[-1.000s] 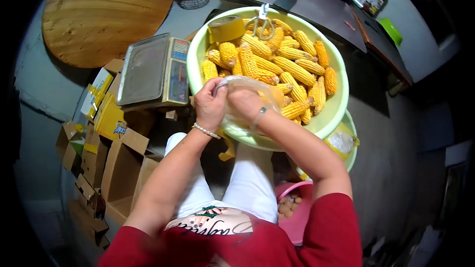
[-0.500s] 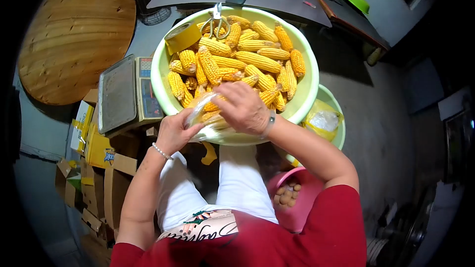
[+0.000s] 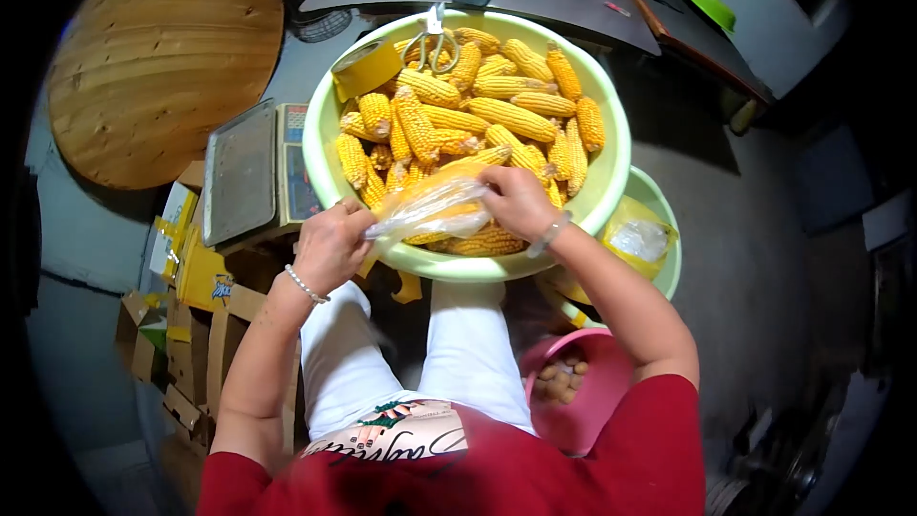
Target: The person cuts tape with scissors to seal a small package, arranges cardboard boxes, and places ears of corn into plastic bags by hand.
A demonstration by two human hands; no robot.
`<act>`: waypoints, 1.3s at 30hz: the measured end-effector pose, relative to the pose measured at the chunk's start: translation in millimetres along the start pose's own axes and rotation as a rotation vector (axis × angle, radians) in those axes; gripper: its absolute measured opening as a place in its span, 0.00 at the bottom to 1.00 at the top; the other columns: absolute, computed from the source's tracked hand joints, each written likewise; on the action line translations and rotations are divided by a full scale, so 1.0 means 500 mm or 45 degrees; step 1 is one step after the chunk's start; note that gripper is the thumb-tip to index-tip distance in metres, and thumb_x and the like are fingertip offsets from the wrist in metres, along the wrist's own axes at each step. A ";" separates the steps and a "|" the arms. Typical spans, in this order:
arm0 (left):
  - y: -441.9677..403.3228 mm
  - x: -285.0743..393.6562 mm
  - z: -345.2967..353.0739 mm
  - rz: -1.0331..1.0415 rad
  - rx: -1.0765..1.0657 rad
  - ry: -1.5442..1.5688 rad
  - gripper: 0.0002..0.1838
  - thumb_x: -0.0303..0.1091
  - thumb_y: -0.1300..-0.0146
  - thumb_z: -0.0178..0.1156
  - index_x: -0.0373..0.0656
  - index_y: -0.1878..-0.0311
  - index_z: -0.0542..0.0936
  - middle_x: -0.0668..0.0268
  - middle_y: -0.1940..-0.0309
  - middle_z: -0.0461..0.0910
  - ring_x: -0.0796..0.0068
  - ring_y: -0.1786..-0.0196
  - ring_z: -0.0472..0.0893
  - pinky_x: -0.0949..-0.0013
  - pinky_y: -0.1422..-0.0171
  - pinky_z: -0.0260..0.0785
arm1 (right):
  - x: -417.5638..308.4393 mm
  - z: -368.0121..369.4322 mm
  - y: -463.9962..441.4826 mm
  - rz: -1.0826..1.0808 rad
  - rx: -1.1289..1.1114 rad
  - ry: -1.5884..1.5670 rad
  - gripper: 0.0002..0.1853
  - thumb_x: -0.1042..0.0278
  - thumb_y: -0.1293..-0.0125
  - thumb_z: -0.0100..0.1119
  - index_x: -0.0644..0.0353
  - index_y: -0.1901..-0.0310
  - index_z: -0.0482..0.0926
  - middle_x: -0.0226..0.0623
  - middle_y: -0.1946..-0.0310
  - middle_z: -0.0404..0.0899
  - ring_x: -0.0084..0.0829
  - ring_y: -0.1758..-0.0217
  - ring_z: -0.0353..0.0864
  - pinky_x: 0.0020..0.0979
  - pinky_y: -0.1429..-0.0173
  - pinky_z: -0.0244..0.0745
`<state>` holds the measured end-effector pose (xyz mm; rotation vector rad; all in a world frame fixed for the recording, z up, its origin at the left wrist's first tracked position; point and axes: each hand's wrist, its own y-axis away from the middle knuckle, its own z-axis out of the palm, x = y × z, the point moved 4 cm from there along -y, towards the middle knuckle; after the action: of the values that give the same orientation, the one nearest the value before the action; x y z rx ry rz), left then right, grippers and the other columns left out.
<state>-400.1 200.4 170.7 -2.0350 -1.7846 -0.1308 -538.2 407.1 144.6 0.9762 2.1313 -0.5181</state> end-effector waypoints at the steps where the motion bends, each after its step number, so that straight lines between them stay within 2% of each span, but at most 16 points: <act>1: -0.004 0.007 0.000 -0.029 0.060 0.051 0.05 0.27 0.52 0.56 0.43 0.70 0.76 0.57 0.76 0.74 0.54 0.71 0.76 0.57 0.66 0.69 | -0.012 0.000 0.008 0.097 -0.075 -0.128 0.07 0.68 0.41 0.55 0.64 0.69 0.78 0.42 0.80 0.77 0.33 0.79 0.77 0.31 0.72 0.71; 2: -0.008 0.014 0.003 -0.062 0.124 0.102 0.04 0.27 0.52 0.56 0.42 0.70 0.76 0.57 0.75 0.74 0.54 0.70 0.76 0.57 0.65 0.69 | -0.027 0.005 0.019 0.192 -0.157 -0.252 0.08 0.68 0.40 0.55 0.65 0.70 0.77 0.38 0.82 0.76 0.26 0.81 0.76 0.29 0.74 0.70; 4: -0.019 0.016 0.056 0.024 0.109 0.174 0.06 0.27 0.51 0.56 0.42 0.67 0.73 0.56 0.75 0.76 0.54 0.70 0.78 0.57 0.67 0.71 | -0.053 0.035 0.030 -0.007 -0.269 -0.279 0.05 0.75 0.39 0.52 0.66 0.67 0.77 0.24 0.82 0.71 0.15 0.80 0.71 0.21 0.76 0.69; 6: -0.034 0.055 0.065 0.034 0.115 0.327 0.08 0.27 0.51 0.57 0.43 0.65 0.74 0.56 0.74 0.76 0.52 0.68 0.78 0.57 0.65 0.71 | -0.062 0.074 0.038 0.160 -0.449 -0.471 0.05 0.77 0.41 0.52 0.67 0.68 0.78 0.26 0.81 0.74 0.15 0.77 0.72 0.20 0.72 0.70; 8: -0.053 0.070 0.104 0.102 0.118 0.361 0.11 0.27 0.52 0.57 0.44 0.62 0.75 0.55 0.73 0.78 0.52 0.67 0.78 0.56 0.63 0.70 | -0.052 0.091 0.036 -0.178 -0.335 -0.169 0.06 0.73 0.39 0.53 0.64 0.68 0.79 0.30 0.83 0.76 0.19 0.80 0.74 0.25 0.74 0.70; 11: -0.067 0.071 0.118 0.118 0.004 0.522 0.11 0.27 0.52 0.57 0.45 0.62 0.76 0.54 0.72 0.79 0.52 0.66 0.78 0.55 0.63 0.70 | -0.067 0.075 0.043 -0.268 -0.342 -0.043 0.06 0.73 0.38 0.54 0.64 0.63 0.79 0.31 0.77 0.78 0.20 0.77 0.75 0.25 0.72 0.71; 15: -0.104 0.046 0.097 -0.045 0.095 0.477 0.09 0.27 0.52 0.56 0.45 0.65 0.79 0.52 0.72 0.79 0.51 0.66 0.79 0.55 0.61 0.70 | -0.065 0.034 0.055 -0.140 -0.100 -0.621 0.14 0.76 0.41 0.58 0.64 0.53 0.76 0.31 0.70 0.78 0.17 0.74 0.74 0.20 0.71 0.70; 24: -0.161 -0.031 -0.003 -0.278 0.460 0.963 0.05 0.28 0.51 0.56 0.38 0.72 0.79 0.50 0.74 0.79 0.51 0.68 0.79 0.59 0.61 0.71 | 0.024 0.036 0.128 0.083 0.116 -0.435 0.09 0.77 0.39 0.56 0.67 0.57 0.77 0.28 0.73 0.77 0.15 0.75 0.72 0.18 0.70 0.69; 28: -0.167 -0.082 -0.028 -0.251 0.654 1.143 0.06 0.26 0.50 0.57 0.36 0.70 0.80 0.52 0.74 0.81 0.57 0.68 0.81 0.63 0.60 0.73 | 0.048 0.045 0.133 0.123 0.187 -0.525 0.07 0.77 0.38 0.55 0.67 0.59 0.77 0.28 0.74 0.77 0.15 0.75 0.73 0.19 0.70 0.69; 30: -0.143 -0.081 -0.109 -0.297 0.623 1.277 0.07 0.24 0.46 0.55 0.37 0.65 0.81 0.61 0.70 0.82 0.71 0.68 0.81 0.69 0.60 0.74 | 0.061 0.053 0.131 0.139 0.207 -0.569 0.07 0.77 0.38 0.55 0.67 0.59 0.78 0.28 0.75 0.77 0.15 0.75 0.73 0.19 0.70 0.69; 31: -0.137 -0.097 -0.140 -0.189 0.723 1.242 0.08 0.25 0.44 0.56 0.37 0.63 0.81 0.62 0.69 0.82 0.73 0.67 0.81 0.69 0.60 0.74 | 0.065 0.055 0.130 0.145 0.210 -0.568 0.07 0.77 0.38 0.55 0.67 0.60 0.78 0.27 0.75 0.77 0.15 0.76 0.73 0.18 0.70 0.69; 33: -0.106 -0.129 -0.212 -0.446 0.704 1.143 0.06 0.29 0.42 0.58 0.38 0.65 0.81 0.64 0.71 0.82 0.79 0.74 0.80 0.75 0.73 0.73 | 0.066 0.057 0.130 0.128 0.224 -0.541 0.06 0.77 0.38 0.54 0.67 0.60 0.78 0.27 0.75 0.76 0.15 0.76 0.72 0.18 0.70 0.69; 34: -0.096 -0.129 -0.242 -0.318 0.854 1.450 0.07 0.31 0.40 0.57 0.39 0.67 0.81 0.65 0.74 0.81 0.83 0.76 0.79 0.78 0.79 0.70 | 0.065 0.057 0.129 0.106 0.236 -0.516 0.06 0.78 0.38 0.54 0.67 0.61 0.78 0.27 0.76 0.76 0.15 0.76 0.72 0.18 0.71 0.69; 35: -0.084 -0.180 -0.259 -0.416 0.821 1.140 0.07 0.31 0.38 0.55 0.40 0.67 0.80 0.68 0.76 0.80 0.84 0.77 0.78 0.80 0.79 0.69 | 0.063 0.058 0.129 0.085 0.250 -0.491 0.06 0.78 0.38 0.54 0.67 0.61 0.78 0.26 0.76 0.76 0.15 0.76 0.72 0.18 0.71 0.69; 37: -0.056 -0.215 -0.300 -0.362 0.904 1.302 0.06 0.31 0.39 0.57 0.41 0.69 0.79 0.72 0.78 0.78 0.85 0.79 0.74 0.78 0.81 0.63 | 0.059 0.059 0.129 0.105 0.262 -0.504 0.05 0.78 0.38 0.55 0.67 0.62 0.78 0.26 0.76 0.76 0.14 0.76 0.72 0.18 0.71 0.68; 39: -0.033 -0.279 -0.310 -0.490 1.003 1.236 0.04 0.28 0.41 0.56 0.41 0.69 0.78 0.72 0.79 0.76 0.85 0.80 0.72 0.78 0.81 0.59 | 0.060 0.060 0.128 0.097 0.274 -0.502 0.05 0.78 0.39 0.55 0.67 0.62 0.79 0.25 0.77 0.75 0.14 0.76 0.71 0.18 0.71 0.68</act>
<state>-407.7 14.6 267.0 -0.8120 -1.2427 -0.3783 -488.8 443.5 98.7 0.9744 1.7057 -0.8404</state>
